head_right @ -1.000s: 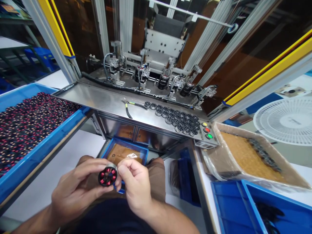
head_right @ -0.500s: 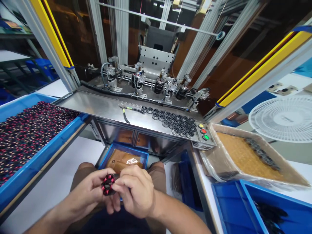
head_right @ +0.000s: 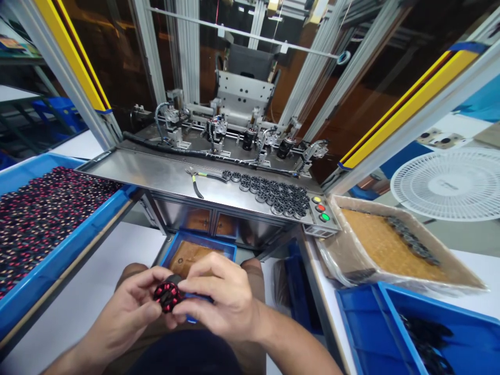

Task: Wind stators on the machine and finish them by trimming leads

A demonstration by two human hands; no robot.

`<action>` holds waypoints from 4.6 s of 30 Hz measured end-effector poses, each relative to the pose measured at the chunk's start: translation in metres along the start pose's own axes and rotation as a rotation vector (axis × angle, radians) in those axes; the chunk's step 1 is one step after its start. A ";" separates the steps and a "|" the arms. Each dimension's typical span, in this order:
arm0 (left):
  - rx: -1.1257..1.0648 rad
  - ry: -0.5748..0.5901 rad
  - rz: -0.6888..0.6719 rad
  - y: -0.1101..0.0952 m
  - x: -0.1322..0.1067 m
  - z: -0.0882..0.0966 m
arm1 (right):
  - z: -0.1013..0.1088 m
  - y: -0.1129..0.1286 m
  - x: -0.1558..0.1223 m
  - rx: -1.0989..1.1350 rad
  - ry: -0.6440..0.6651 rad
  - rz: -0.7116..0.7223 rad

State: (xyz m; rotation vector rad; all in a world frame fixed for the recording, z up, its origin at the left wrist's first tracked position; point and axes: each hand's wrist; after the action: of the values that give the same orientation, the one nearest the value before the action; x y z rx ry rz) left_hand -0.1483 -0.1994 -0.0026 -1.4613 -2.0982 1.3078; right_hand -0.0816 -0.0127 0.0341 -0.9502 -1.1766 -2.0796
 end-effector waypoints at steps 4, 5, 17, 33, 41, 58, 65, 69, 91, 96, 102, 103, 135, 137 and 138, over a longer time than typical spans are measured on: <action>-0.013 -0.006 -0.028 0.001 -0.001 0.000 | -0.003 0.007 0.002 -0.117 0.018 0.006; -0.045 -0.012 -0.058 0.001 -0.001 0.000 | -0.004 0.008 0.002 -0.148 0.014 -0.017; -0.147 0.455 0.174 -0.007 0.016 0.000 | 0.002 0.017 0.018 -0.164 0.125 -0.018; -0.161 0.475 0.221 -0.016 0.019 -0.003 | 0.006 0.018 0.032 -0.061 0.050 -0.104; -0.269 0.022 -0.265 -0.017 0.005 -0.004 | -0.001 0.018 0.030 -0.051 -0.068 -0.168; -0.045 -0.029 -0.200 -0.013 0.009 -0.005 | -0.004 0.009 0.024 -0.073 -0.082 -0.133; 0.155 -0.192 -0.395 0.000 0.010 0.009 | -0.006 0.003 0.026 -0.068 -0.078 -0.101; 0.198 -0.107 -0.311 0.005 0.011 0.015 | -0.004 0.004 0.025 -0.060 -0.095 -0.091; 0.205 -0.083 -0.563 -0.015 0.025 0.019 | -0.053 0.009 -0.006 1.151 -0.401 -0.906; 0.395 -0.117 -0.578 -0.017 0.020 0.020 | -0.055 0.002 -0.008 1.076 -0.388 -0.855; 0.776 -0.337 -0.545 -0.017 0.006 0.015 | -0.041 -0.003 -0.013 -0.033 -0.292 -0.247; 0.795 -0.322 -0.541 -0.017 0.005 0.013 | -0.039 -0.002 -0.013 -0.106 -0.271 -0.187; 1.492 -0.634 -1.087 -0.032 0.004 0.007 | -0.033 0.018 0.003 -0.474 -0.008 -0.173; 1.521 -0.619 -1.088 -0.032 0.003 0.008 | -0.033 0.018 0.004 -0.457 0.029 -0.184; 1.535 -0.616 -1.087 -0.032 0.002 0.009 | -0.033 0.017 0.004 -0.448 0.053 -0.184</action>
State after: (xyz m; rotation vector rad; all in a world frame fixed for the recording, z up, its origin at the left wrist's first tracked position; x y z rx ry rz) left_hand -0.1744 -0.2046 0.0167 0.6520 -0.9314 1.9718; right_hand -0.0813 -0.0498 0.0341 -1.0022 -0.8083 -2.5655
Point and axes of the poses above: each hand's wrist, its own x-axis towards the middle knuckle, its own z-axis out of the back of the hand, y = z × x, and after that the axes turned 9 degrees about z, right-handed
